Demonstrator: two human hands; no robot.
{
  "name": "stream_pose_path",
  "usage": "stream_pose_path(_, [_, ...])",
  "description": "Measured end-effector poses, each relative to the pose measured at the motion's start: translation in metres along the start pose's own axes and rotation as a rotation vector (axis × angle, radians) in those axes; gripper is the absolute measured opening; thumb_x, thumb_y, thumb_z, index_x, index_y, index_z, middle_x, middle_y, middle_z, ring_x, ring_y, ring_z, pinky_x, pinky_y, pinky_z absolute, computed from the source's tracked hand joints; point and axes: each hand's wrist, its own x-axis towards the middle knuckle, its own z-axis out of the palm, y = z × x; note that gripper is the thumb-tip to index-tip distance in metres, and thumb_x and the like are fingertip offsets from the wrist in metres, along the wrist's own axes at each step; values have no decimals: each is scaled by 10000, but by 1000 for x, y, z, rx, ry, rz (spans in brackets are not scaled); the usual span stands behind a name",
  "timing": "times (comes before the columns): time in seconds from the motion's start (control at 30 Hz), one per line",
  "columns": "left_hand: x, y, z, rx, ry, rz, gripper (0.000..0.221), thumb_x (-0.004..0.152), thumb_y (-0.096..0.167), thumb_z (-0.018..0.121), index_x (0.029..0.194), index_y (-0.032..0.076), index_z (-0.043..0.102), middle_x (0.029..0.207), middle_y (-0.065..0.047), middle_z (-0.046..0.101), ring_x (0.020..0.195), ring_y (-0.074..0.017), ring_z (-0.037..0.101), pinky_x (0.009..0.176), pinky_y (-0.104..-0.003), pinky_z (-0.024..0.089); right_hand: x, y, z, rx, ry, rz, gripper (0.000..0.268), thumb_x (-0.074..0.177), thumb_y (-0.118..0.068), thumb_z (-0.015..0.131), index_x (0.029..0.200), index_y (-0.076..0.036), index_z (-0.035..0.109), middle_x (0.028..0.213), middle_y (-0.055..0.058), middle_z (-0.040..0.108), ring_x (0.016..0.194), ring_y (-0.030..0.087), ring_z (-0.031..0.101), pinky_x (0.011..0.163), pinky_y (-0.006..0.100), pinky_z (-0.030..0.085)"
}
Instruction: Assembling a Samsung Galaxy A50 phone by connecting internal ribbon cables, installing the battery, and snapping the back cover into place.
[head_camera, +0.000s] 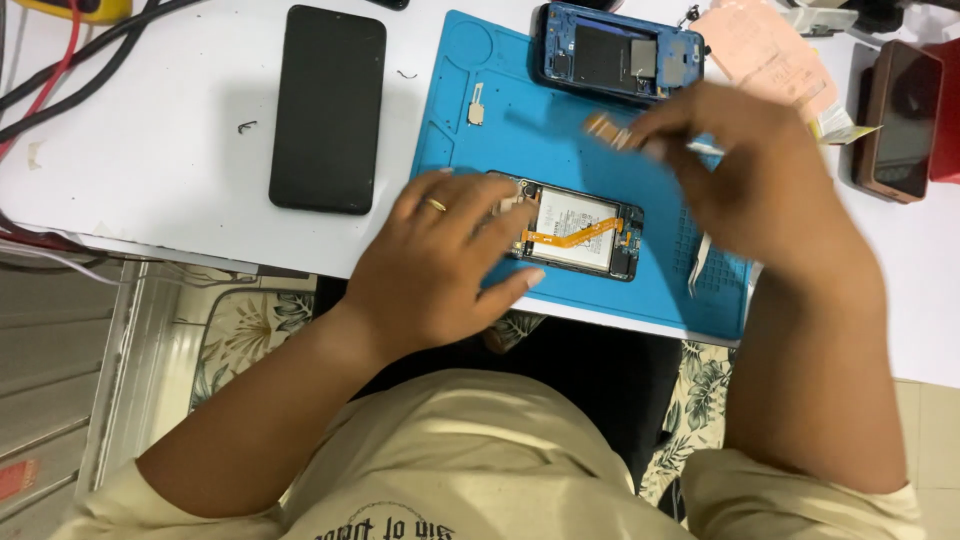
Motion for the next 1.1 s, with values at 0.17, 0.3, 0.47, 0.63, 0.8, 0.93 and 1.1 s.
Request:
stream_pose_path(0.17, [4, -2, -1, -168, 52, -151, 356, 1018, 335, 680, 1209, 42, 610, 1200, -117, 663, 1126, -323, 635, 1035, -505, 426, -7, -32, 27, 229, -90, -135, 281, 907, 175, 621, 1113, 2, 699, 1025, 137, 689, 903, 283, 681, 763, 358, 544])
stream_pose_path(0.3, [10, -4, -7, -298, -23, -203, 225, 1080, 210, 455, 997, 107, 637, 997, -19, 678, 972, -235, 632, 1012, -460, 386, -11, -35, 47, 317, -70, -192, 316, 932, 158, 516, 1172, 0, 648, 1042, 161, 624, 926, 296, 645, 781, 368, 521])
stream_pose_path(0.47, [6, -3, -4, -265, 1, -201, 274, 1102, 203, 410, 972, 82, 618, 957, -30, 660, 902, -244, 602, 1057, -480, 378, -11, -39, 59, 189, 44, -296, 188, 985, 30, 572, 1166, 11, 620, 1101, 185, 615, 1009, 340, 632, 850, 428, 503])
stream_pose_path(0.63, [7, -4, -6, -319, -7, -215, 326, 1110, 231, 371, 974, 65, 616, 938, -41, 661, 911, -238, 620, 1064, -473, 372, -7, -43, 67, -3, 201, -432, 135, 1054, -95, 701, 1142, 2, 671, 1094, 153, 648, 956, 338, 657, 867, 428, 430])
stream_pose_path(0.8, [9, -4, -9, -363, -14, -238, 339, 1105, 243, 367, 950, 77, 620, 908, -30, 656, 883, -228, 609, 1041, -457, 376, -7, -42, 65, -58, 250, -492, 136, 1056, -49, 688, 1145, 50, 660, 1056, 177, 679, 900, 341, 649, 835, 423, 430])
stream_pose_path(0.93, [8, -4, -8, -364, -4, -258, 334, 1100, 245, 366, 983, 71, 625, 951, -50, 669, 935, -260, 627, 978, -466, 403, -15, -25, 54, -63, 221, -447, 193, 1080, -135, 640, 1182, 26, 670, 1103, 167, 694, 926, 352, 619, 843, 466, 404])
stream_pose_path(1.1, [5, -3, -2, -72, 96, -97, 140, 1006, 99, 633, 1103, 23, 698, 1111, -145, 623, 1005, -342, 609, 1005, -532, 426, -21, -11, 52, -8, 134, -362, 101, 1036, 29, 711, 1136, 34, 724, 1064, 167, 681, 978, 367, 637, 901, 477, 442])
